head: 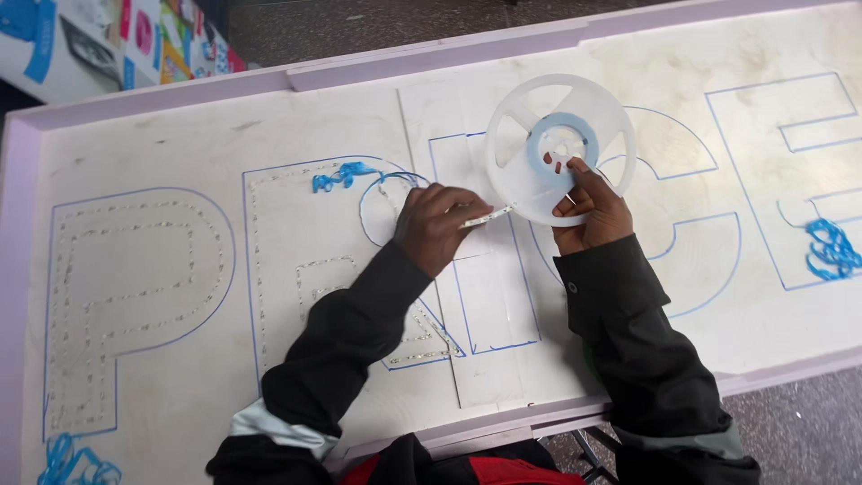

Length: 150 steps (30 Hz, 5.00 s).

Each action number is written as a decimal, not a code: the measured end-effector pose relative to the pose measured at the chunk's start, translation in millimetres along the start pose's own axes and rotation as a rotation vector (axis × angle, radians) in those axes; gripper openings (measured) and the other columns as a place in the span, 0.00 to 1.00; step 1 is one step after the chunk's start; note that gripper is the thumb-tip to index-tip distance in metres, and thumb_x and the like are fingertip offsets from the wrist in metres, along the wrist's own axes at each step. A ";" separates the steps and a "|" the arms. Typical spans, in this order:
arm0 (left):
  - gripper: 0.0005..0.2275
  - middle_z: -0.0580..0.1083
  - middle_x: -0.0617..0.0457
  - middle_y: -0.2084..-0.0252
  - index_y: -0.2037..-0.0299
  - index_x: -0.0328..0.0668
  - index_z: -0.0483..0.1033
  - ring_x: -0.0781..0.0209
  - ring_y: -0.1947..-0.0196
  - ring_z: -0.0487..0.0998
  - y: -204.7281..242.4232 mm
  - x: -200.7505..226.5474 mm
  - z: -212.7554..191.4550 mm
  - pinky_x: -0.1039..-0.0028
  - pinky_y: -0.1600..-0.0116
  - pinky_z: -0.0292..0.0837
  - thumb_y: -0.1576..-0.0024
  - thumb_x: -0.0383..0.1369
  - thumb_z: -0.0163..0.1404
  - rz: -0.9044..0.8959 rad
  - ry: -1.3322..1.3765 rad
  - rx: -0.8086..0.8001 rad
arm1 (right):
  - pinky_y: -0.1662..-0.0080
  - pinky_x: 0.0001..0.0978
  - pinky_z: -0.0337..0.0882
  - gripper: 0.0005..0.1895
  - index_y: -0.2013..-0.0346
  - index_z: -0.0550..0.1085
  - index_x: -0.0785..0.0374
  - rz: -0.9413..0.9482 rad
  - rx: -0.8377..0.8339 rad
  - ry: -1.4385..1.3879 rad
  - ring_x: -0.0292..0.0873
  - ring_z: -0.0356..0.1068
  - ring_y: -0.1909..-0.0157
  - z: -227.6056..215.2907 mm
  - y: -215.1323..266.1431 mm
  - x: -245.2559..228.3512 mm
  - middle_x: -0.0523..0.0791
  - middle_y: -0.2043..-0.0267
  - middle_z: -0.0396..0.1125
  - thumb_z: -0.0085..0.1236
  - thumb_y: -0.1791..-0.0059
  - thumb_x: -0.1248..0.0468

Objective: The person applies adhesive LED strips to a large wooden letter 'R' by hand, peeling the backing and pressing the strip along the traced outlines on the wood surface.

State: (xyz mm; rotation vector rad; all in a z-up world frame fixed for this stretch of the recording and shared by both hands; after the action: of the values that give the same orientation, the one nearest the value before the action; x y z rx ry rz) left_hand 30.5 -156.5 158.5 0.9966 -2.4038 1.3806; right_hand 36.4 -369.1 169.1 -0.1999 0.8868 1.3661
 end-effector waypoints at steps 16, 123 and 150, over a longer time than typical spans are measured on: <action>0.13 0.74 0.51 0.60 0.46 0.46 0.78 0.50 0.64 0.72 101.0 -112.0 -147.9 0.61 0.58 0.64 0.38 0.23 0.50 0.093 -0.453 -0.188 | 0.58 0.40 0.76 0.21 0.59 0.73 0.75 -0.123 0.347 -0.168 0.49 0.73 0.62 -23.1 -12.5 -62.0 0.53 0.62 0.72 0.63 0.66 0.72; 0.07 0.67 0.60 0.76 0.75 0.50 0.71 0.56 0.72 0.68 17.7 4.7 -3.6 0.69 0.64 0.60 0.44 0.28 0.48 -0.036 -0.207 -0.133 | 0.70 0.35 0.72 0.05 0.73 0.73 0.66 0.008 0.248 0.087 0.48 0.73 0.70 -26.6 -15.2 -9.9 0.52 0.69 0.72 0.61 0.61 0.71; 0.16 0.71 0.50 0.57 0.45 0.43 0.71 0.49 0.55 0.72 14.1 9.8 -18.2 0.61 0.55 0.68 0.43 0.32 0.45 -0.050 -0.222 -0.263 | 0.59 0.45 0.78 0.13 0.68 0.74 0.73 -0.131 0.262 0.086 0.50 0.75 0.69 -32.3 -19.8 24.8 0.52 0.74 0.71 0.68 0.64 0.72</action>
State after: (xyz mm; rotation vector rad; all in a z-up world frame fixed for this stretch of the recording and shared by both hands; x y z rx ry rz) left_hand 11.3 -141.2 163.3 1.1805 -2.6094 0.9480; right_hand 38.9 -374.5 124.2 -0.1134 1.0962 1.1151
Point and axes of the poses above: each hand's wrist, its own y-axis away from the middle knuckle, its own z-axis out of the palm, x = y × z, the point moved 4 cm from there along -y, towards the middle knuckle
